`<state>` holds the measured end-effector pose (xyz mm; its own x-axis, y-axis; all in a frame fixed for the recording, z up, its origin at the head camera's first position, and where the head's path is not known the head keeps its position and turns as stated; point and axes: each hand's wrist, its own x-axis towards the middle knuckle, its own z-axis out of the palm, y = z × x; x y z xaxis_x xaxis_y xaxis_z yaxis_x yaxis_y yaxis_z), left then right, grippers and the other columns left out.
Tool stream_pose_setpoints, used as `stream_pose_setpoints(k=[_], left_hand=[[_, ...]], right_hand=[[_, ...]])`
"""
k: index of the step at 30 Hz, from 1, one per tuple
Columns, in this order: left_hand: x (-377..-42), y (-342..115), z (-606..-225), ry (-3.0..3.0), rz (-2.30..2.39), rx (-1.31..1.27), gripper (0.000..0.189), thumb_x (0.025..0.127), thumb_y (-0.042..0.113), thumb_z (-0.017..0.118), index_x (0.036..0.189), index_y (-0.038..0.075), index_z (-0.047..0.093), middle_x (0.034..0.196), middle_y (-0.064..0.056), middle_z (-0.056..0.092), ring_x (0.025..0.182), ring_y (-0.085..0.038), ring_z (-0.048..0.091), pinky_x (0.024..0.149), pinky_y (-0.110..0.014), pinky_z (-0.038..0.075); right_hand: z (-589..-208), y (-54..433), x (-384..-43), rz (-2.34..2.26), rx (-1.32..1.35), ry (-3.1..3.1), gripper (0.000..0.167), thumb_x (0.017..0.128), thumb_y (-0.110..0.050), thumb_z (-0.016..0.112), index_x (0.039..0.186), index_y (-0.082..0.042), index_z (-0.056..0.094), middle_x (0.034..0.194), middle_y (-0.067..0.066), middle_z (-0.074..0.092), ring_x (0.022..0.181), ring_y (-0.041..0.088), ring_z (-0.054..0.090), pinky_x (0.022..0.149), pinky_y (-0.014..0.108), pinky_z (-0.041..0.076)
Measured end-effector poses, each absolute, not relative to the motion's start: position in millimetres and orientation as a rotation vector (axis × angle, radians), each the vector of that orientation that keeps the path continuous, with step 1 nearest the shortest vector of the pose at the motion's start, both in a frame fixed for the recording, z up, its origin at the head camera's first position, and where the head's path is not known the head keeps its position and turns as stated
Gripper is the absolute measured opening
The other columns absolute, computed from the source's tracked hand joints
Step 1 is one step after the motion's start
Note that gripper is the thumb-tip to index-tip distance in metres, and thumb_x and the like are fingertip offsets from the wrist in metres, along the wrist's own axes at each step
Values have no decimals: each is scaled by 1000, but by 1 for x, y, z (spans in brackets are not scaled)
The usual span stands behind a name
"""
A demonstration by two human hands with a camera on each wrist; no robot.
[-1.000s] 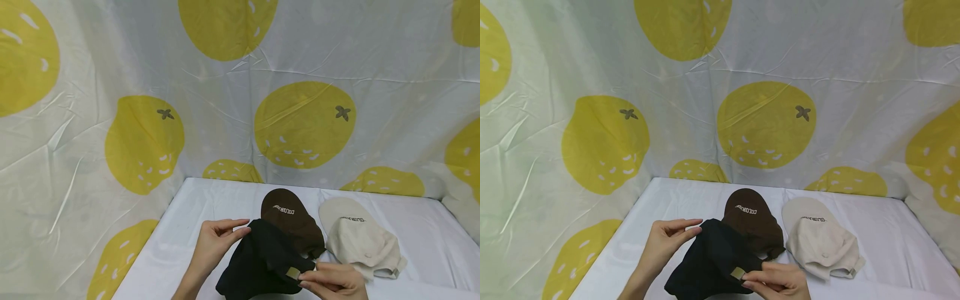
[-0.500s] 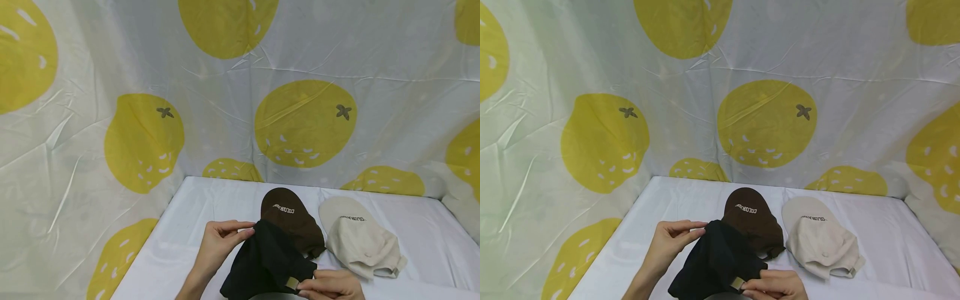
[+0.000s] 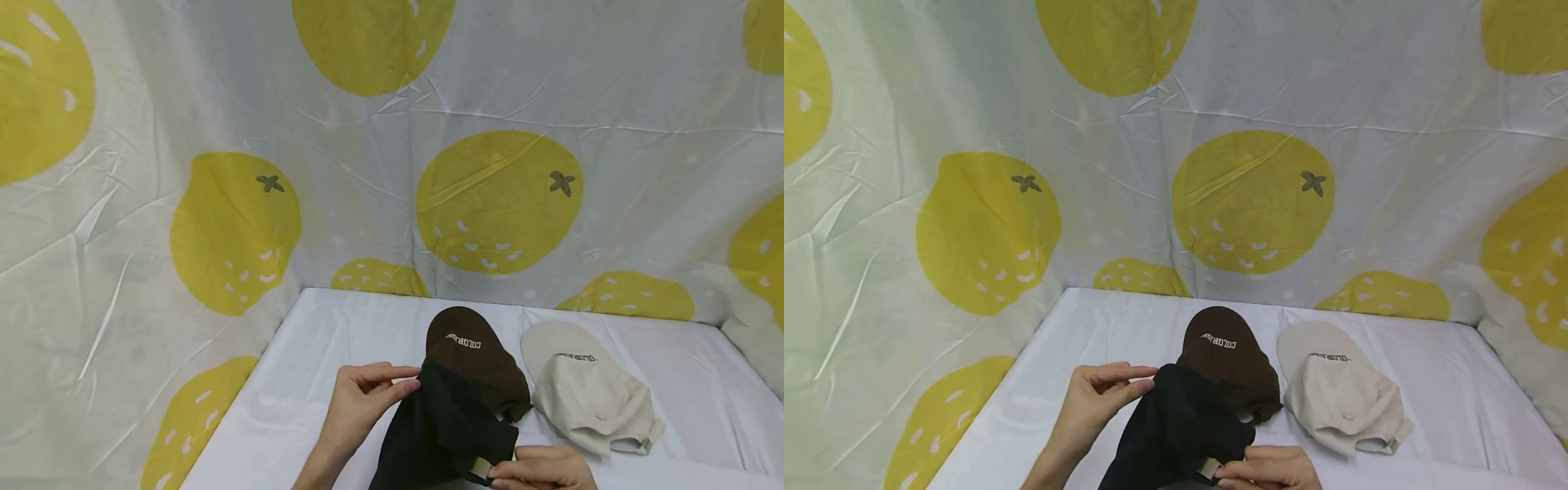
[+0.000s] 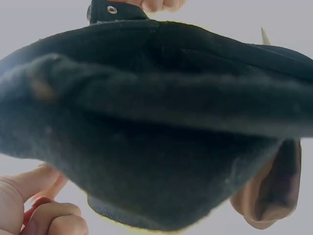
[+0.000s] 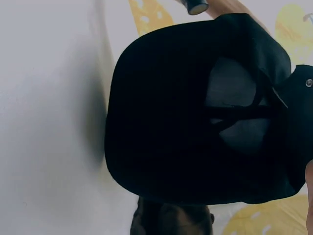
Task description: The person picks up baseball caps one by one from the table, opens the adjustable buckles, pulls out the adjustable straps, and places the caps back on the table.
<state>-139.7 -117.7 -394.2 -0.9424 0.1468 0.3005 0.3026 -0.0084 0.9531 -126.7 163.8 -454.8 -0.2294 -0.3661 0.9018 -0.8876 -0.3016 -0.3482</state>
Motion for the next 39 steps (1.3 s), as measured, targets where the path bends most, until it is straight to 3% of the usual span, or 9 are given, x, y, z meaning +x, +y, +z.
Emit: stream_pose_setpoints(k=[6, 12, 19, 22, 29, 35, 39], left_hand=[[-138, -114, -394, -2091, -2058, -596, 22, 86, 5, 82, 108, -1, 80, 57, -7, 27, 54, -10, 24, 50, -26, 30], [-144, -119, -398, -2102, -2071, -815, 25, 89, 1, 79, 113, -4, 78, 60, -11, 29, 51, -12, 20, 48, -30, 26], [-152, -124, -403, -2064, -2082, -1003, 25, 89, -4, 76, 114, -8, 76, 59, -10, 28, 53, -16, 22, 50, -30, 28], [-156, -126, -405, -2050, -2116, -1090, 25, 89, -6, 75, 114, -10, 75, 58, -10, 30, 53, -17, 24, 51, -24, 32], [-167, -125, -408, -1986, -2150, -1269, 17, 88, -9, 74, 103, -16, 75, 59, -11, 41, 51, -18, 31, 54, -14, 38], [-171, -121, -410, -1896, -2172, -1313, 14, 89, -9, 73, 97, -21, 72, 62, -17, 45, 52, -27, 39, 65, -12, 51], [-171, -119, -411, -1869, -2169, -1315, 15, 89, -8, 73, 94, -22, 71, 61, -17, 46, 53, -23, 40, 61, -13, 48]], right_hand=[[-458, 162, -124, 1578, 1556, -1517, 32, 69, 20, 79, 100, 12, 76, 63, 5, 61, 53, -2, 41, 46, 6, 29], [-457, 158, -122, 1609, 1465, -1483, 27, 65, 18, 83, 90, 12, 77, 71, 16, 73, 59, 8, 60, 52, 10, 46], [-463, 155, -121, 1618, 1402, -1478, 26, 63, 20, 83, 86, 9, 78, 66, 11, 70, 56, 6, 57, 51, 9, 45], [-464, 154, -124, 1597, 1436, -1448, 23, 64, 22, 78, 83, 9, 77, 65, 14, 71, 56, 7, 60, 52, 10, 47], [-466, 157, -130, 1523, 1583, -1424, 22, 73, 17, 57, 83, 11, 76, 62, 11, 68, 55, 1, 54, 51, 5, 39], [-465, 157, -133, 1482, 1616, -1399, 21, 73, 16, 56, 81, 12, 75, 61, 12, 68, 54, 1, 53, 51, 5, 40], [-464, 157, -133, 1503, 1614, -1396, 21, 73, 17, 56, 82, 12, 75, 61, 13, 68, 54, 2, 53, 51, 5, 40]])
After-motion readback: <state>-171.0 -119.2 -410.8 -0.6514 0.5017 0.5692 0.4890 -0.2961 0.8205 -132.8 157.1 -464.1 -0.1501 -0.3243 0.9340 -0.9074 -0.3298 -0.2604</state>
